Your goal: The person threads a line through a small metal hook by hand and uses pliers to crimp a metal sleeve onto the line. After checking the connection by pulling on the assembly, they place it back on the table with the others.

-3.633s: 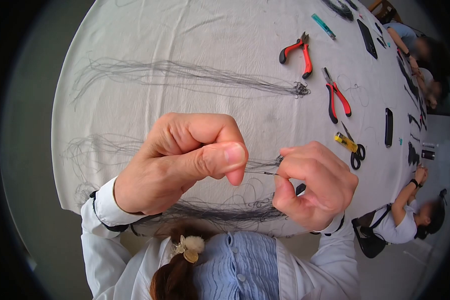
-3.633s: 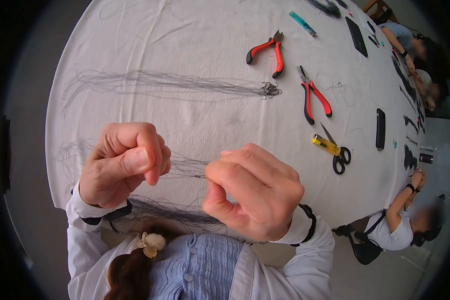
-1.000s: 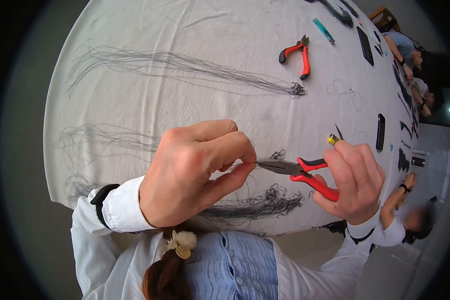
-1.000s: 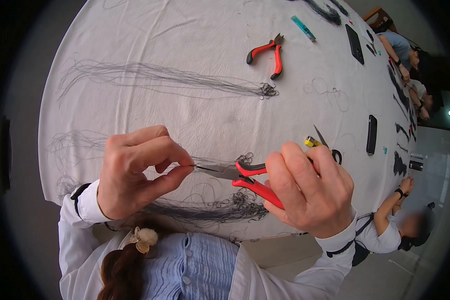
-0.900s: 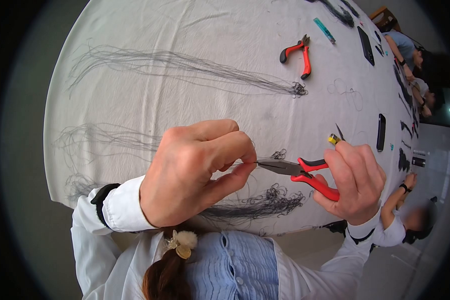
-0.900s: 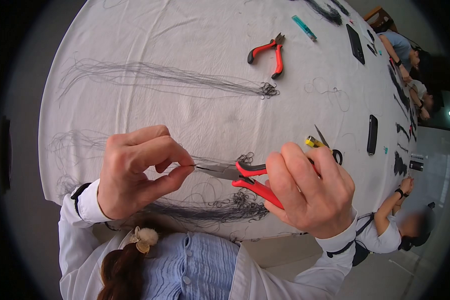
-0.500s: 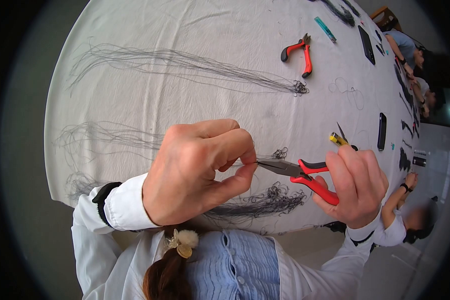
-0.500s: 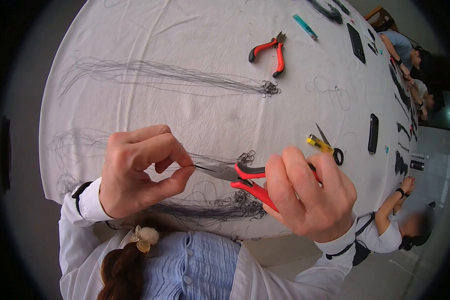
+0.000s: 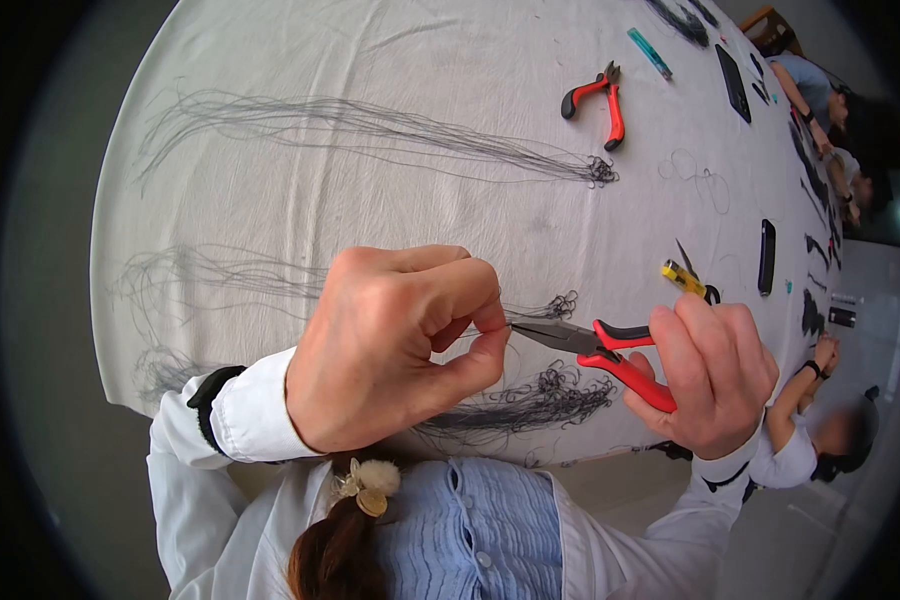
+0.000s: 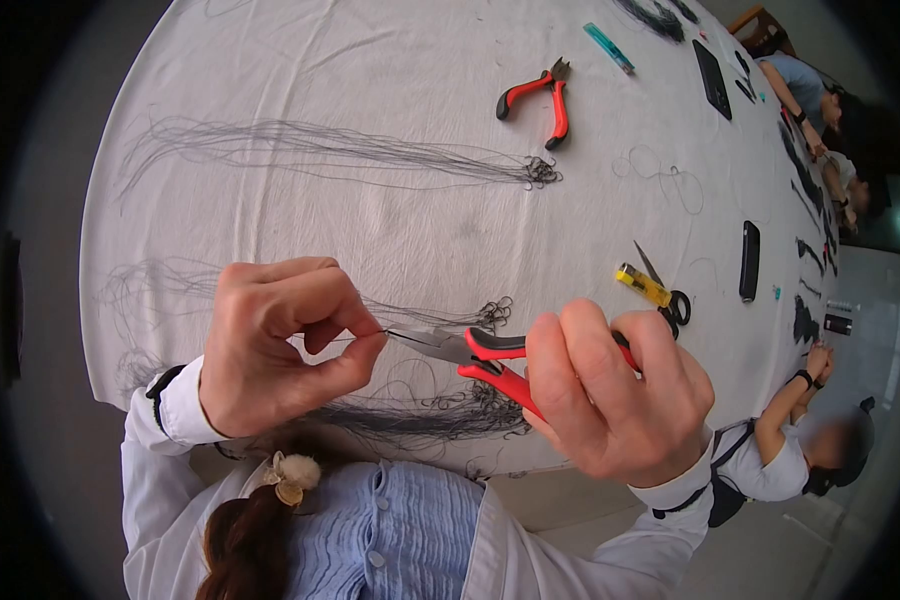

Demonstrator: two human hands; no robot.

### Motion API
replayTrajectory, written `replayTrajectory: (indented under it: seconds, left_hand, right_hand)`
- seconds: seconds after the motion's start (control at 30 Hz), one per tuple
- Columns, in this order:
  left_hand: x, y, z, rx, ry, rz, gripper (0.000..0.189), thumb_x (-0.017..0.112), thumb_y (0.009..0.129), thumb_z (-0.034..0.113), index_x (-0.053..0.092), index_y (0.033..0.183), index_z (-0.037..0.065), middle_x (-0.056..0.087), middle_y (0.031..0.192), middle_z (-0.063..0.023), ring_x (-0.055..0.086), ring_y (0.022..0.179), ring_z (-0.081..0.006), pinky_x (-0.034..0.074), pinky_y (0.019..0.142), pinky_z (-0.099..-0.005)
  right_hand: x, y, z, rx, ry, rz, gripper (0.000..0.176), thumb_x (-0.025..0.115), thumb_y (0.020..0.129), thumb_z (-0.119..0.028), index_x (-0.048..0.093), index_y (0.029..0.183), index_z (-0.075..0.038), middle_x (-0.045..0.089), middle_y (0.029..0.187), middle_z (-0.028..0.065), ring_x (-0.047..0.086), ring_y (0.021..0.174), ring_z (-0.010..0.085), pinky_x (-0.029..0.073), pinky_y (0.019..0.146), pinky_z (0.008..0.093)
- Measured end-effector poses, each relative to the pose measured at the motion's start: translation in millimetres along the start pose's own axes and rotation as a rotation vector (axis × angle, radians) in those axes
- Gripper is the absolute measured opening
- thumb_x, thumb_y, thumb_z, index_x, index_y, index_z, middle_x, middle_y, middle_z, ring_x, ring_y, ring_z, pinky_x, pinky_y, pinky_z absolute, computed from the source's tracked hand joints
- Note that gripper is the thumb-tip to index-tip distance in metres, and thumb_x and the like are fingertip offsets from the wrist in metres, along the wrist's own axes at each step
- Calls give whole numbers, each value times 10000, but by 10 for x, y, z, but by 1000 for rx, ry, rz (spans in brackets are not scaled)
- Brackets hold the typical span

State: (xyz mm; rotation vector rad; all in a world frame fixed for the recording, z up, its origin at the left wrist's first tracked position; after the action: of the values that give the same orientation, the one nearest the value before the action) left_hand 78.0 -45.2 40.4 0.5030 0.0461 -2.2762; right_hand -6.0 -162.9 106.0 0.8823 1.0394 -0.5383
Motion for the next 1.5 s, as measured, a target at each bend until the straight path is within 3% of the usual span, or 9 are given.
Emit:
replayTrajectory:
  seconds: [0.57, 0.73, 0.93, 1.17, 1.33, 1.5]
  left_hand:
    - [23, -6, -119, -110, -29, -34, 97, 653, 677, -3, 575, 620, -14, 516, 518, -36, 401, 428, -55, 312, 413, -227]
    - [68, -26, -264, -314, -198, -92, 132, 661, 721, 15, 573, 626, -12, 490, 512, 15, 366, 461, -9, 269, 422, -202]
    - [102, -30, -333, -417, -346, -98, 142, 657, 740, 23, 574, 629, -3, 493, 530, 43, 368, 481, -3, 269, 439, -195]
    - [210, -68, -487, -527, -556, -135, 152, 672, 738, 28, 566, 630, 23, 519, 568, 23, 411, 528, -20, 310, 495, -200]
    - [335, -148, -569, -644, -923, -85, 124, 663, 769, 25, 581, 677, 39, 571, 635, -16, 455, 551, -58, 327, 497, -218]
    - [334, -156, -551, -638, -974, -11, 124, 652, 787, 20, 583, 687, 41, 551, 625, -5, 426, 541, -62, 322, 501, -224]
  right_hand:
    - [-17, -19, -59, -22, -75, 46, 340, 656, 586, -112, 616, 922, -78, 566, 831, 14, 460, 576, 134, 358, 369, 198]
    - [-48, -29, -100, -45, -162, 99, 295, 648, 617, -96, 615, 910, -106, 561, 824, -7, 462, 580, 135, 344, 366, 193]
    - [-74, -70, -167, -87, -289, 130, 288, 640, 666, -72, 582, 945, -112, 534, 819, -5, 472, 592, 144, 321, 360, 201]
    - [-85, -108, -226, -120, -390, 152, 282, 637, 705, -70, 540, 965, -116, 513, 819, 5, 466, 589, 148, 305, 363, 222]
    - [-76, -126, -217, -111, -455, 150, 264, 622, 758, -83, 509, 994, -117, 508, 832, 13, 464, 590, 155, 323, 379, 230]
    - [-63, -146, -249, -112, -474, 170, 245, 610, 770, -83, 508, 990, -115, 508, 834, 12, 458, 590, 153, 306, 382, 231]
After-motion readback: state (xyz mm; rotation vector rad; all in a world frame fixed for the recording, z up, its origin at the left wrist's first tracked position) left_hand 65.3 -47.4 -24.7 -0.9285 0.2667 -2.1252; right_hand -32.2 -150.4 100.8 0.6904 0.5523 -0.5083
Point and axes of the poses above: each hand's wrist, its own y-axis towards the middle knuckle, its own x-axis out of the palm, z = x × y, the point moved 9 cm from there along y, towards the middle knuckle
